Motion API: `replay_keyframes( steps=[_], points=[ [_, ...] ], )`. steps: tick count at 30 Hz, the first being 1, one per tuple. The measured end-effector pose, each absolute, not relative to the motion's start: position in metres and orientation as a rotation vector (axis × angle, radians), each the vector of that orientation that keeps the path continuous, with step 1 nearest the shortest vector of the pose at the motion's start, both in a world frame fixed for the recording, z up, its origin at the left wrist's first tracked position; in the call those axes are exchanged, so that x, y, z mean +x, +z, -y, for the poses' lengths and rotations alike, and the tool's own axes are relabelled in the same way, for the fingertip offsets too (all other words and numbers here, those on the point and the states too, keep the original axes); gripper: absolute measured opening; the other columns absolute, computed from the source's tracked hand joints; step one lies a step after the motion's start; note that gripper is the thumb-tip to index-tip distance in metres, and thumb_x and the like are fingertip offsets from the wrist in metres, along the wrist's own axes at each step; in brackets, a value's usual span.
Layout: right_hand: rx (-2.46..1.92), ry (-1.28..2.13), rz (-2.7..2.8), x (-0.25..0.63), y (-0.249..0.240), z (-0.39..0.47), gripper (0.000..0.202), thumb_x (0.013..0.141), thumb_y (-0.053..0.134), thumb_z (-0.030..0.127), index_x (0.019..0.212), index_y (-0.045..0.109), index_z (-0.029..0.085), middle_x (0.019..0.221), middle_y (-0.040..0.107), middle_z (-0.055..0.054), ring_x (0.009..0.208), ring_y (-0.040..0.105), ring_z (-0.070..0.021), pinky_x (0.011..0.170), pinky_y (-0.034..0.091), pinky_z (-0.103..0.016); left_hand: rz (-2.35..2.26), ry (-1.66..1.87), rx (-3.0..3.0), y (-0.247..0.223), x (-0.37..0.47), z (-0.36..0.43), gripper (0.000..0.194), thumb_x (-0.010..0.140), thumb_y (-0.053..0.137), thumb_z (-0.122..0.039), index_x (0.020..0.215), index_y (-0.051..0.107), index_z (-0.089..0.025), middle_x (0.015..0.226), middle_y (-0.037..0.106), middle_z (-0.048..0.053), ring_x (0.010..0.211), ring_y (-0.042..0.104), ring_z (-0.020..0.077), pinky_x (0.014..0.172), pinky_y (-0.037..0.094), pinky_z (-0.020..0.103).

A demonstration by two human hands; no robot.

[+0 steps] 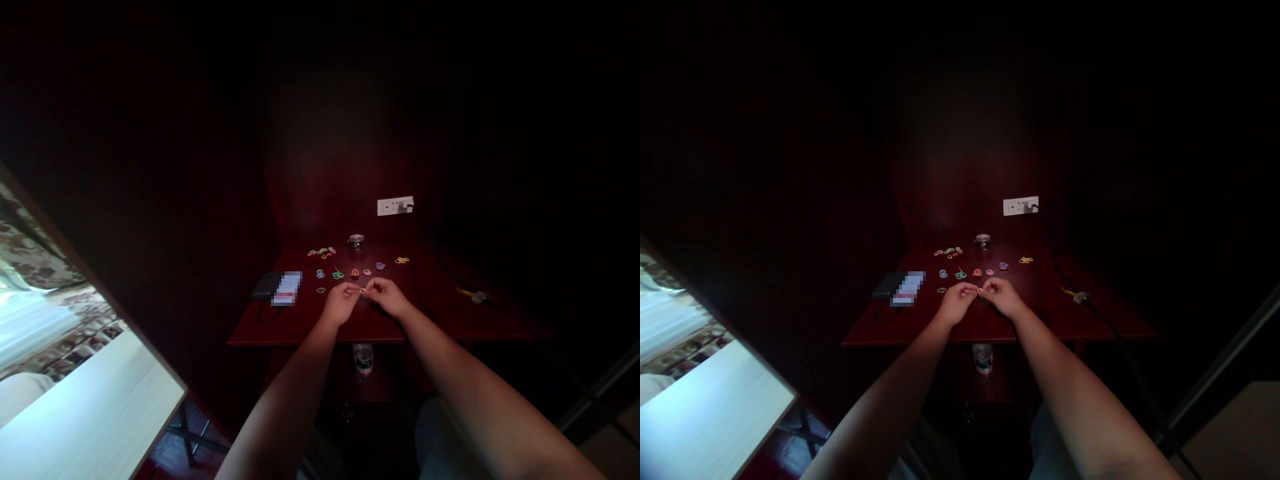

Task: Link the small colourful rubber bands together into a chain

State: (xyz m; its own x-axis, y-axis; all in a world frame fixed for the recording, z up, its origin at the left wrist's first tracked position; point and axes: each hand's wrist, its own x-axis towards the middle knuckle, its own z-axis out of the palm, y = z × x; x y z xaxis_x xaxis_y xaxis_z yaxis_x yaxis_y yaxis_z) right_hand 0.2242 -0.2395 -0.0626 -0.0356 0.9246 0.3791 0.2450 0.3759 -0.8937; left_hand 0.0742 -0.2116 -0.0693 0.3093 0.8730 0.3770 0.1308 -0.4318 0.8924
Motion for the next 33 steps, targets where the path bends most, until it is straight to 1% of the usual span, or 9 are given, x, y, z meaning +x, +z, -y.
replay_keyframes(
  steps=[3,7,12,17,22,24,27,30,33],
  points=[
    [-1.08,0.848,1.506,0.2239,-0.0608,0.2415,0.029,0.063,0.065,0.041,0.067,0.052,0.015,0.048,0.048,0.004,0.044,0.042,-0.008,0.044,0.03,-0.02,-0.909,1.202,1.774,-0.0712,0.0749,0.2105,0.017,0.071,0.058,-0.021,0.084,0.061,-0.011,0.073,0.063,0.006,0.065,0.057,0.0106,0.061,0.044,0.022],
    [-1.076,0.876,1.478,0.2225,-0.0576,0.2446,0.027,0.062,0.065,0.038,0.066,0.052,0.015,0.048,0.05,0.004,0.042,0.044,-0.0076,0.042,0.03,-0.019,-0.85,1.164,1.859,-0.0745,0.0745,0.2099,0.019,0.073,0.058,-0.028,0.084,0.06,-0.012,0.076,0.064,0.006,0.067,0.058,0.0111,0.063,0.045,0.022],
    [-1.098,0.896,1.453,0.2209,-0.0549,0.2466,0.025,0.061,0.065,0.036,0.065,0.052,0.015,0.047,0.05,0.004,0.04,0.044,-0.0072,0.04,0.03,-0.019,-0.859,1.106,1.94,-0.0766,0.074,0.2111,0.025,0.074,0.057,-0.037,0.08,0.058,-0.013,0.073,0.062,0.005,0.063,0.057,0.0109,0.059,0.044,0.022],
    [-1.073,0.907,1.465,0.2222,-0.0575,0.2435,0.023,0.062,0.064,0.034,0.069,0.053,0.015,0.053,0.054,0.003,0.041,0.045,-0.0071,0.041,0.033,-0.019,-0.914,1.146,1.873,-0.0759,0.0745,0.2113,0.023,0.071,0.059,-0.035,0.076,0.056,-0.012,0.069,0.061,0.004,0.061,0.055,0.0105,0.057,0.043,0.022],
    [-1.072,0.901,1.467,0.2239,-0.0604,0.2405,0.023,0.062,0.065,0.034,0.069,0.053,0.015,0.05,0.052,0.004,0.043,0.046,-0.0081,0.043,0.034,-0.02,-0.921,1.154,1.822,-0.0725,0.0746,0.2136,0.019,0.07,0.06,-0.031,0.073,0.055,-0.013,0.064,0.059,0.002,0.057,0.053,0.0095,0.055,0.041,0.021],
    [-1.052,0.898,1.473,0.2244,-0.0611,0.2401,0.024,0.062,0.065,0.035,0.068,0.053,0.015,0.05,0.052,0.004,0.044,0.046,-0.0082,0.044,0.034,-0.02,-0.909,1.142,1.808,-0.0705,0.0745,0.2145,0.015,0.07,0.059,-0.027,0.072,0.055,-0.012,0.065,0.061,0.003,0.058,0.053,0.0093,0.055,0.041,0.02],
    [-1.054,0.875,1.487,0.2248,-0.0616,0.24,0.025,0.062,0.065,0.036,0.067,0.053,0.015,0.049,0.052,0.004,0.043,0.043,-0.0076,0.044,0.032,-0.02,-0.876,1.113,1.779,-0.0683,0.0741,0.2147,0.012,0.075,0.052,-0.023,0.073,0.055,-0.012,0.069,0.063,0.004,0.06,0.056,0.0094,0.058,0.042,0.02],
    [-1.065,0.861,1.503,0.2251,-0.0614,0.2401,0.026,0.062,0.065,0.037,0.067,0.053,0.015,0.048,0.049,0.004,0.043,0.041,-0.0071,0.043,0.03,-0.02,-0.845,1.092,1.748,-0.0681,0.0737,0.2141,0.016,0.08,0.045,-0.025,0.075,0.055,-0.013,0.071,0.064,0.005,0.06,0.057,0.0095,0.057,0.043,0.021],
    [-1.061,0.873,1.504,0.225,-0.061,0.24,0.028,0.063,0.065,0.039,0.068,0.053,0.015,0.049,0.049,0.004,0.043,0.041,-0.007,0.042,0.029,-0.02,-0.824,1.083,1.755,-0.0691,0.0734,0.2137,0.019,0.08,0.045,-0.029,0.078,0.055,-0.013,0.073,0.065,0.006,0.061,0.058,0.0101,0.058,0.044,0.022]
  ],
)
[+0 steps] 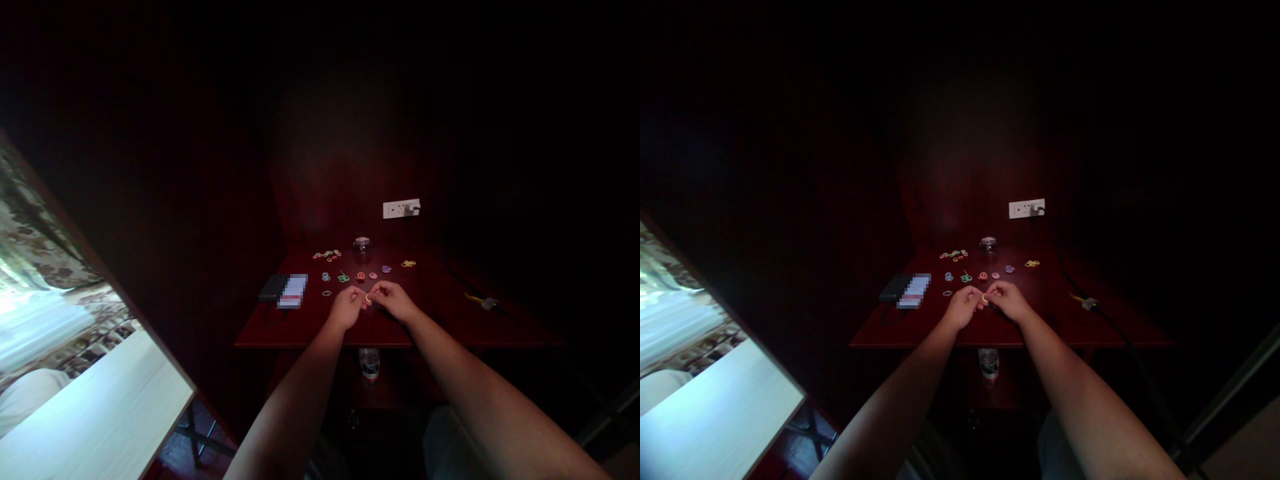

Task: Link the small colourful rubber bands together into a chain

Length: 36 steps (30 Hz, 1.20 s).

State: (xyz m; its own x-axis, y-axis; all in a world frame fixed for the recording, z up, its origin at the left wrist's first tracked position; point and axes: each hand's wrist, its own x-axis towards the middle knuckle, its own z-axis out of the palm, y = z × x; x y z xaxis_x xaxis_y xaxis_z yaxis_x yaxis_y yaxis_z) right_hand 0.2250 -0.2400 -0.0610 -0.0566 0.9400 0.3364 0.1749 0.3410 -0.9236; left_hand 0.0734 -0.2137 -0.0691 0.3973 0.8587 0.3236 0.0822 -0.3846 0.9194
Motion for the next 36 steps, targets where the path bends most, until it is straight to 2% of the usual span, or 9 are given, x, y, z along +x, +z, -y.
replay_keyframes(
  steps=[5,10,17,25,36],
  points=[
    [-1.044,0.915,1.491,0.2239,-0.0592,0.2406,0.033,0.061,0.065,0.044,0.068,0.052,0.015,0.05,0.052,0.002,0.042,0.041,-0.0071,0.042,0.03,-0.02,-0.829,1.083,1.785,-0.0689,0.0738,0.2146,0.018,0.079,0.049,-0.029,0.077,0.055,-0.012,0.071,0.066,0.006,0.06,0.058,0.0099,0.059,0.045,0.022],
    [-1.022,0.936,1.49,0.2229,-0.0577,0.2422,0.03,0.061,0.066,0.041,0.069,0.052,0.015,0.055,0.057,0.001,0.044,0.044,-0.0077,0.044,0.033,-0.02,-0.826,1.118,1.786,-0.0652,0.0735,0.2169,0.011,0.073,0.055,-0.023,0.074,0.056,-0.012,0.07,0.064,0.006,0.062,0.058,0.0103,0.059,0.043,0.021],
    [-1.046,0.913,1.451,0.223,-0.06,0.2401,0.028,0.062,0.065,0.039,0.067,0.052,0.015,0.05,0.05,0.004,0.043,0.044,-0.0078,0.043,0.032,-0.02,-0.877,1.207,1.771,-0.0689,0.0735,0.213,0.012,0.071,0.058,-0.023,0.077,0.057,-0.012,0.07,0.062,0.005,0.064,0.057,0.0109,0.061,0.044,0.022],
    [-1.087,0.889,1.463,0.2231,-0.0638,0.2365,0.032,0.062,0.065,0.042,0.075,0.056,0.014,0.054,0.053,0.002,0.045,0.046,-0.0087,0.044,0.035,-0.021,-0.861,1.242,1.756,-0.0676,0.0735,0.2146,0.017,0.07,0.062,-0.027,0.077,0.058,-0.012,0.07,0.061,0.004,0.063,0.055,0.01,0.061,0.044,0.022],
    [-1.158,0.838,1.492,0.2232,-0.0615,0.2391,0.026,0.066,0.06,0.04,0.068,0.056,0.014,0.05,0.053,0.001,0.044,0.047,-0.0093,0.044,0.035,-0.021,-0.926,1.202,1.758,-0.0706,0.0746,0.2134,0.016,0.07,0.061,-0.023,0.081,0.06,-0.012,0.072,0.062,0.006,0.065,0.057,0.011,0.063,0.046,0.023]
  ],
)
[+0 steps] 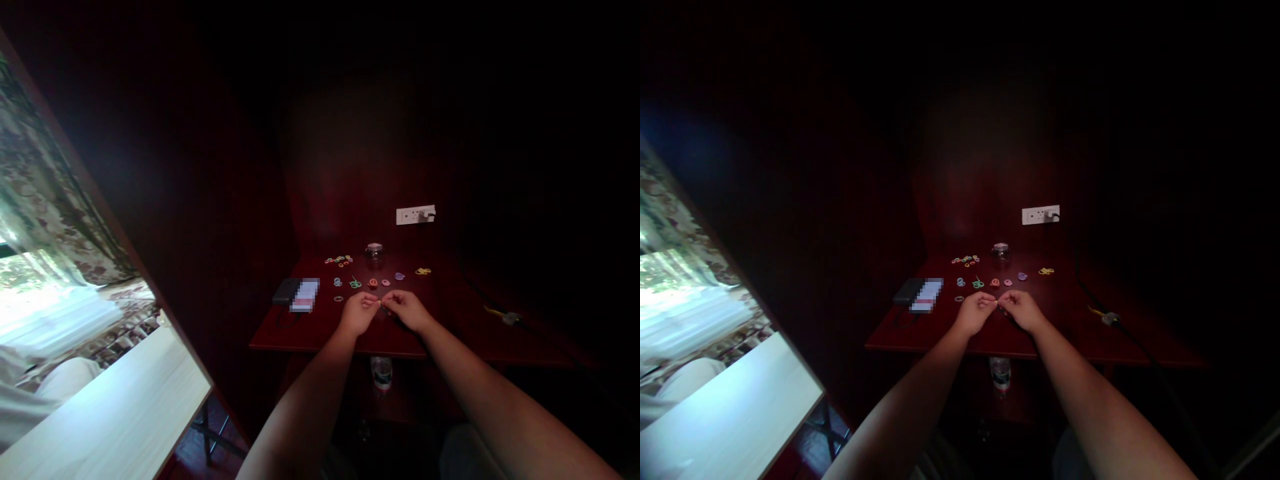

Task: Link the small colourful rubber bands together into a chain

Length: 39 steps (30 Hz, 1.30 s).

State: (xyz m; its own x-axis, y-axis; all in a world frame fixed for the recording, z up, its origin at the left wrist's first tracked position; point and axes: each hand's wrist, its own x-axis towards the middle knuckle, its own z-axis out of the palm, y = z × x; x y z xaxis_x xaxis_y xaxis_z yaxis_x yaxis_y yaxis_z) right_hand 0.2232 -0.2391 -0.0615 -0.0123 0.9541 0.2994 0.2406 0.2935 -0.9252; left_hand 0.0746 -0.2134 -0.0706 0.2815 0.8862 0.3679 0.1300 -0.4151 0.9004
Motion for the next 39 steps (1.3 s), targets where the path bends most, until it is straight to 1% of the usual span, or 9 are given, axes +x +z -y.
replay_keyframes(
  steps=[4,8,14,18,24,29,34,39],
  points=[
    [-1.131,0.872,1.457,0.223,-0.064,0.237,0.027,0.066,0.059,0.04,0.068,0.056,0.014,0.055,0.056,0.0,0.044,0.046,-0.0083,0.043,0.034,-0.021,-0.979,1.168,1.845,-0.072,0.074,0.212,0.011,0.072,0.057,-0.021,0.076,0.06,-0.012,0.07,0.063,0.005,0.064,0.056,0.0105,0.061,0.045,0.022],
    [-1.122,0.87,1.507,0.221,-0.061,0.24,0.028,0.065,0.061,0.041,0.069,0.058,0.014,0.055,0.057,-0.001,0.045,0.046,-0.0087,0.044,0.035,-0.021,-0.931,1.177,1.874,-0.073,0.073,0.21,0.011,0.076,0.05,-0.018,0.076,0.059,-0.012,0.074,0.064,0.005,0.067,0.057,0.0106,0.065,0.045,0.023],
    [-1.125,0.856,1.547,0.221,-0.057,0.243,0.029,0.065,0.06,0.043,0.07,0.057,0.014,0.051,0.054,0.001,0.045,0.046,-0.0091,0.044,0.034,-0.021,-0.917,1.171,1.887,-0.073,0.073,0.21,0.012,0.077,0.052,-0.022,0.077,0.059,-0.012,0.075,0.065,0.006,0.068,0.058,0.0113,0.067,0.045,0.024],
    [-1.094,0.854,1.581,0.222,-0.061,0.241,0.028,0.064,0.062,0.04,0.07,0.057,0.013,0.054,0.054,0.001,0.047,0.046,-0.0089,0.046,0.034,-0.021,-0.945,1.17,1.877,-0.072,0.072,0.21,0.013,0.077,0.052,-0.023,0.079,0.059,-0.012,0.076,0.065,0.007,0.067,0.058,0.0114,0.066,0.045,0.024],
    [-1.133,0.748,1.609,0.22,-0.063,0.24,0.021,0.073,0.052,0.036,0.07,0.053,0.014,0.056,0.054,0.001,0.047,0.047,-0.0091,0.046,0.035,-0.021,-0.911,1.15,1.859,-0.072,0.073,0.211,0.011,0.076,0.053,-0.022,0.077,0.057,-0.012,0.075,0.065,0.007,0.067,0.059,0.0115,0.066,0.045,0.024],
    [-1.187,0.659,1.588,0.219,-0.065,0.237,0.019,0.078,0.043,0.036,0.072,0.047,0.017,0.054,0.051,0.003,0.044,0.048,-0.0093,0.044,0.035,-0.02,-0.883,1.134,1.865,-0.071,0.074,0.21,0.012,0.078,0.05,-0.023,0.078,0.056,-0.013,0.076,0.065,0.006,0.067,0.058,0.0113,0.064,0.044,0.023],
    [-1.224,0.621,1.57,0.219,-0.071,0.232,0.021,0.081,0.04,0.038,0.074,0.044,0.019,0.055,0.051,0.004,0.041,0.048,-0.0087,0.042,0.035,-0.019,-0.885,1.143,1.874,-0.071,0.074,0.21,0.013,0.079,0.048,-0.024,0.08,0.055,-0.013,0.077,0.065,0.006,0.067,0.058,0.0112,0.065,0.044,0.024],
    [-1.229,0.637,1.587,0.219,-0.073,0.23,0.02,0.081,0.041,0.037,0.075,0.044,0.019,0.056,0.051,0.004,0.042,0.048,-0.0081,0.042,0.036,-0.019,-0.907,1.143,1.906,-0.075,0.073,0.207,0.014,0.08,0.046,-0.024,0.082,0.054,-0.013,0.078,0.065,0.006,0.067,0.058,0.0114,0.065,0.044,0.024]
  ],
)
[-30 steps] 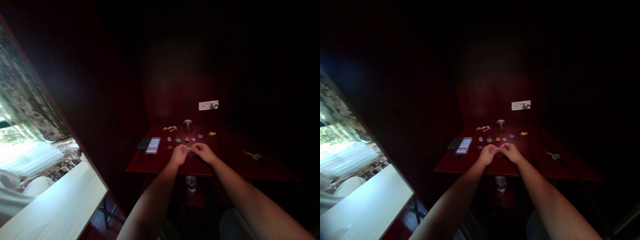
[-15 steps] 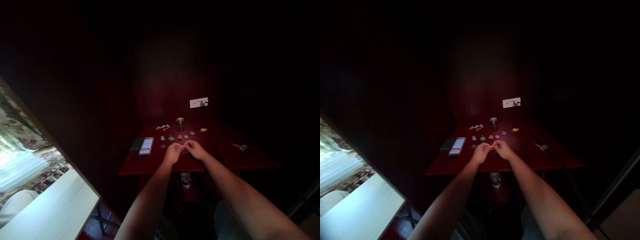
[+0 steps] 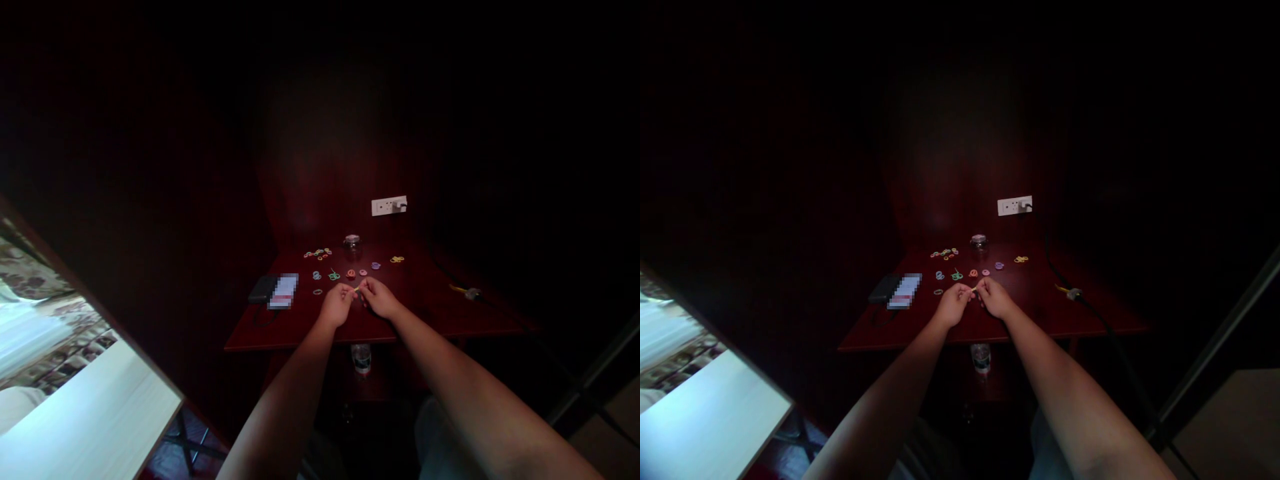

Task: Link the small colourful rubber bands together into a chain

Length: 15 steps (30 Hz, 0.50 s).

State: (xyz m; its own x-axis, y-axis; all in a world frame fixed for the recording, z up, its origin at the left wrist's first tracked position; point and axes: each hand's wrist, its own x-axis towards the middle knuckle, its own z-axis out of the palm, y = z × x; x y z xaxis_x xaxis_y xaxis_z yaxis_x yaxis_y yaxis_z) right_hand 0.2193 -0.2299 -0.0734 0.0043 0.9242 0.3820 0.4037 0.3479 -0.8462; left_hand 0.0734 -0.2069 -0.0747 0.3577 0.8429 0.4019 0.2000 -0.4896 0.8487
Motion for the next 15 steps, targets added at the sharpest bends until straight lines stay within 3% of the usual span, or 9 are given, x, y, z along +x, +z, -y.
replay_keyframes(
  steps=[15],
  points=[
    [-1.24,0.622,1.529,0.2184,-0.0694,0.2331,0.02,0.079,0.041,0.037,0.072,0.043,0.019,0.051,0.049,0.004,0.041,0.046,-0.0092,0.041,0.035,-0.02,-0.912,1.145,1.919,-0.0737,0.074,0.2084,0.016,0.078,0.05,-0.026,0.078,0.058,-0.012,0.077,0.065,0.007,0.067,0.058,0.0113,0.064,0.044,0.023]
  ],
)
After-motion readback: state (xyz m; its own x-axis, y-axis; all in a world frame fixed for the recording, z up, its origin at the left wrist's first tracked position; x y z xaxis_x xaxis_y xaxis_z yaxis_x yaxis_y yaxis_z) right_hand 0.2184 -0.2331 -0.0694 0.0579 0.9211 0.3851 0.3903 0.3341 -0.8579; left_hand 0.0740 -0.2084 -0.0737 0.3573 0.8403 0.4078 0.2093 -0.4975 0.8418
